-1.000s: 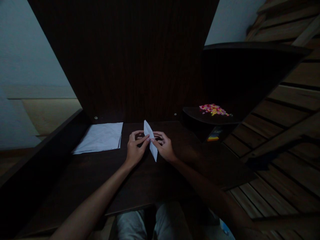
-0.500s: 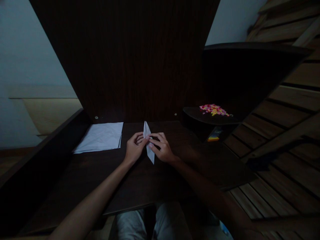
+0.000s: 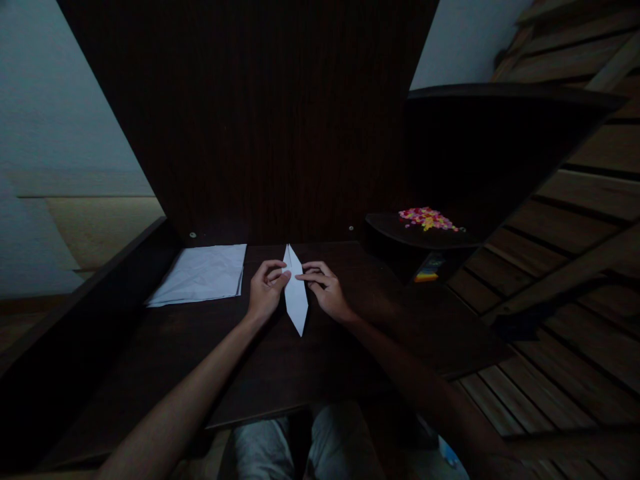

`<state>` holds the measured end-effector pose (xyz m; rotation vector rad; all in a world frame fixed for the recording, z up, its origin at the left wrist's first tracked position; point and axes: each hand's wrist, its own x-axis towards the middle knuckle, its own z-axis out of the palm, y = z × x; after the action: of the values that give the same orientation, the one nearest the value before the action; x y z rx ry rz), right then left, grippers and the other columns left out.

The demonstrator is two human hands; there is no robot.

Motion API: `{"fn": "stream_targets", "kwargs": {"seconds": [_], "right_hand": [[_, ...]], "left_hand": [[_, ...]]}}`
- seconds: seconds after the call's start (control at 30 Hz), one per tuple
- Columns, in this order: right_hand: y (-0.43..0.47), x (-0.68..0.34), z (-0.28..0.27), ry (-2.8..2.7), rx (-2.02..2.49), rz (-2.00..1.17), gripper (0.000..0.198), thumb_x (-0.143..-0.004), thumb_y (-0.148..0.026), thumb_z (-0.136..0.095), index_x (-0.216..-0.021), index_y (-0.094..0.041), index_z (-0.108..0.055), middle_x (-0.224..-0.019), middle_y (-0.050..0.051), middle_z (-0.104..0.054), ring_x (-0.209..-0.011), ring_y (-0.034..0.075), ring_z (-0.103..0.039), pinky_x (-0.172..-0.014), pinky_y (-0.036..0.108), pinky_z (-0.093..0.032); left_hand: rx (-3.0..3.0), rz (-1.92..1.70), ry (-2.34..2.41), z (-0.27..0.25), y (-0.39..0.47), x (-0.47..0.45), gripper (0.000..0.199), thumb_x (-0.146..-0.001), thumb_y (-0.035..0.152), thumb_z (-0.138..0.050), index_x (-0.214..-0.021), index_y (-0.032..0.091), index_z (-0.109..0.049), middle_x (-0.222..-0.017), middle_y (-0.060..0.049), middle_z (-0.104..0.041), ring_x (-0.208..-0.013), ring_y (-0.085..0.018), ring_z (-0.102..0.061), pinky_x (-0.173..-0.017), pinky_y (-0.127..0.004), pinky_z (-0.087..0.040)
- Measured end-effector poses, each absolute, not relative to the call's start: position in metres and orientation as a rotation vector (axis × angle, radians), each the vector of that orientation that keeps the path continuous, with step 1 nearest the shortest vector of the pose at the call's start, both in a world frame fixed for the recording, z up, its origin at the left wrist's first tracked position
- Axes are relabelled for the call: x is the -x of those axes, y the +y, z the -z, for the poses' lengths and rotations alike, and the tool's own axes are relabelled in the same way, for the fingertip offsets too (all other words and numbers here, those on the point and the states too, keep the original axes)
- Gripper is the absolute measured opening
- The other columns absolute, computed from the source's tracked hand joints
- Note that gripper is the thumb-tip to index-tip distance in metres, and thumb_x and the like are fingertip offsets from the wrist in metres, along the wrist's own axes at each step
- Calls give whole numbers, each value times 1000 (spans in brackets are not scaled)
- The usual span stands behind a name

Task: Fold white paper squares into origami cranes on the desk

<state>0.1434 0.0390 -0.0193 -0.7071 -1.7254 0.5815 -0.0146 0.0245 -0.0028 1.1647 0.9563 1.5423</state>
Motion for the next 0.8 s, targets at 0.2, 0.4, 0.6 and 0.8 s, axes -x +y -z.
{"fn": "stream_targets", "kwargs": {"seconds": [0.2, 0.4, 0.6, 0.8], "right_hand": [[41, -147, 18, -1789, 656, -741, 29, -78, -10, -60, -96, -29, -73, -108, 5, -56, -105, 19, -55, -91, 36, -45], [41, -151, 15, -1799, 646, -795, 19, -79, -24, -66, -97, -27, -72, -110, 7, -55, -103, 20, -55, -82, 34, -47], [44, -154, 16, -1828, 640, -811, 23, -77, -31, -69, -99, -26, -72, -111, 8, -54, -104, 20, -55, -80, 32, -48], [45, -153, 20, -1811, 673, -767, 22, -75, -32, -71, -96, -26, -73, -111, 8, -56, -102, 20, -56, -80, 34, -49]], "left_hand": [[-1007, -1519, 1030, 2, 27, 15, 30, -60, 31, -76, -84, 15, -69, -76, -4, -70, -62, -14, -61, -53, -23, -45], [-899, -1469, 931, -2, 26, 16, 28, -57, 26, -74, -82, 14, -72, -78, -5, -68, -67, -16, -61, -55, -24, -47], [-963, -1445, 962, -1, 25, 17, 23, -57, 22, -74, -79, 15, -72, -70, -2, -65, -64, -14, -58, -55, -22, -45], [-974, -1425, 974, -1, 25, 16, 22, -56, 23, -75, -76, 14, -73, -77, -4, -68, -66, -14, -59, -57, -23, -45]]}}
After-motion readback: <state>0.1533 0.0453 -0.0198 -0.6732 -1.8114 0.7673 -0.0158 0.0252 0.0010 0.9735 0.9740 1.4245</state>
